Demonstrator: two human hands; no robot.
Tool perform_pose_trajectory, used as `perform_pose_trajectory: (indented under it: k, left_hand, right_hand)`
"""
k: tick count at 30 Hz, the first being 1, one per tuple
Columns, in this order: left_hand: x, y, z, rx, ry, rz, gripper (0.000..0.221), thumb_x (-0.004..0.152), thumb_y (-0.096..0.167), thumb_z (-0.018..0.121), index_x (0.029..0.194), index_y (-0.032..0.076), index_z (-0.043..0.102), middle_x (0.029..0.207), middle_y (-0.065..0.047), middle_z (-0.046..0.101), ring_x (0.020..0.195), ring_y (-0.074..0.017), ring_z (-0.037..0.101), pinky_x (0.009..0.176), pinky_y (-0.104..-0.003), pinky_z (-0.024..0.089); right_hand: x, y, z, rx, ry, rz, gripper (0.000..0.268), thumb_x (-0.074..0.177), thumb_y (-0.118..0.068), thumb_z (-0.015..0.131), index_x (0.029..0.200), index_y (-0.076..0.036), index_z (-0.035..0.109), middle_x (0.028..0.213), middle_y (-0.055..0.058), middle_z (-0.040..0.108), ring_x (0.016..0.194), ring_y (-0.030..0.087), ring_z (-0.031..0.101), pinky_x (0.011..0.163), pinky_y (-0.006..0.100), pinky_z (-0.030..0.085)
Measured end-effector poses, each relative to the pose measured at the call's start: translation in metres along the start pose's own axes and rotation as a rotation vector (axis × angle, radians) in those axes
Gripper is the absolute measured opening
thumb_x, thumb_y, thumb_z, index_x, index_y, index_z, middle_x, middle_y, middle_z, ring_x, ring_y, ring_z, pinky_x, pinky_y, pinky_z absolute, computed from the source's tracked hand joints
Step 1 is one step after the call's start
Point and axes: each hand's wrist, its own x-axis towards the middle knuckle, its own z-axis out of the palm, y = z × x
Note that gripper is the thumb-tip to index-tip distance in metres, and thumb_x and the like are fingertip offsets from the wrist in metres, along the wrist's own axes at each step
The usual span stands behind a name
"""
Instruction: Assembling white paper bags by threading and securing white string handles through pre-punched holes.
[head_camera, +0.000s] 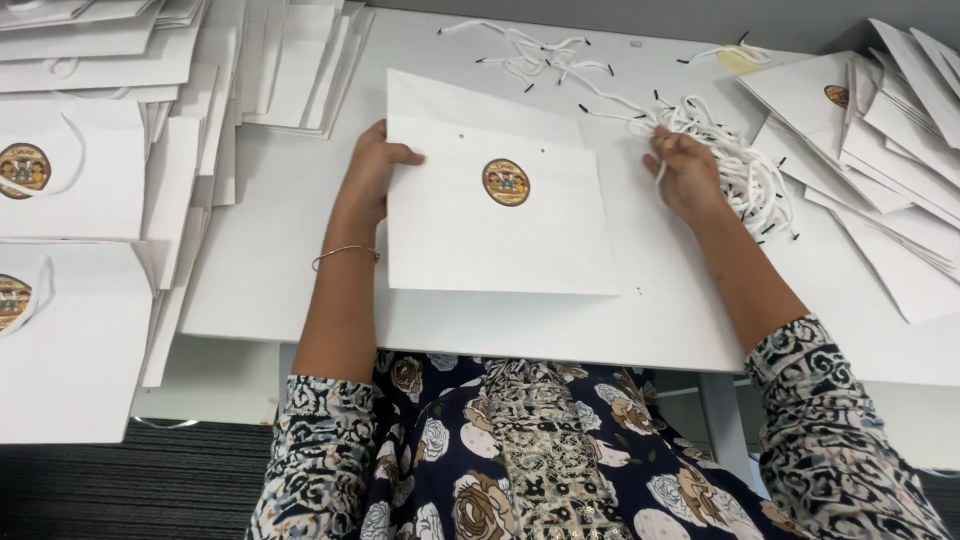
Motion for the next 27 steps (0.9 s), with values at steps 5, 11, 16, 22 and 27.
perform_pose_trajectory:
  k: [5,11,16,22,27]
  left_hand:
    - [0.020,-0.041,0.016,0.050,-0.154,0.035,0.074,0.073,0.004,0.066,0.142,-0.010,0.041,0.123,-0.031,0.065,0.109,-0.0353,0.073,0.093,-0.035,0.060]
    - [-0.003,-0.039,0.037,0.742,-0.047,0.170,0.108,0.066,0.036,0.083,0.151,-0.001,0.027,0.139,-0.028,0.051,0.126,-0.0389,0.057,0.100,-0.042,0.052]
    - [0.005,-0.070,0.056,1.248,-0.204,0.383,0.137,0.051,0.066,0.093,0.153,0.001,0.029,0.163,-0.023,0.024,0.152,-0.0424,0.011,0.119,-0.058,0.019]
    - [0.012,-0.073,0.056,1.230,-0.286,0.401,0.156,0.040,0.073,0.093,0.156,-0.002,0.021,0.163,-0.024,0.023,0.155,-0.0417,0.003,0.122,-0.061,0.002]
    - [0.012,-0.079,0.056,1.192,-0.244,0.490,0.154,0.039,0.066,0.097,0.156,-0.004,0.024,0.154,-0.028,0.030,0.151,-0.0433,0.013,0.122,-0.062,0.005]
  right_hand:
    - [-0.033,-0.052,0.025,-0.050,0.295,-0.098,0.009,0.101,-0.009,0.053,0.097,-0.011,0.060,0.114,0.006,0.070,0.100,0.018,0.069,0.082,0.033,0.055]
    - [-0.056,-0.067,0.068,-0.234,0.065,-0.431,0.008,0.114,-0.006,0.065,0.114,0.001,0.070,0.095,0.006,0.069,0.084,0.014,0.063,0.073,0.027,0.052]
    - [-0.078,-0.034,0.139,-0.532,-0.274,-0.169,0.013,0.101,-0.005,0.065,0.111,0.001,0.070,0.094,0.009,0.073,0.082,0.014,0.071,0.065,0.028,0.058]
    - [-0.139,-0.026,0.224,-0.564,-0.814,0.129,0.016,0.100,-0.012,0.064,0.108,-0.001,0.072,0.089,0.009,0.076,0.080,0.015,0.075,0.070,0.028,0.063]
    - [-0.131,-0.036,0.240,-0.395,-0.892,0.064,0.018,0.100,-0.009,0.065,0.114,0.001,0.070,0.095,0.010,0.075,0.083,0.014,0.072,0.072,0.028,0.061]
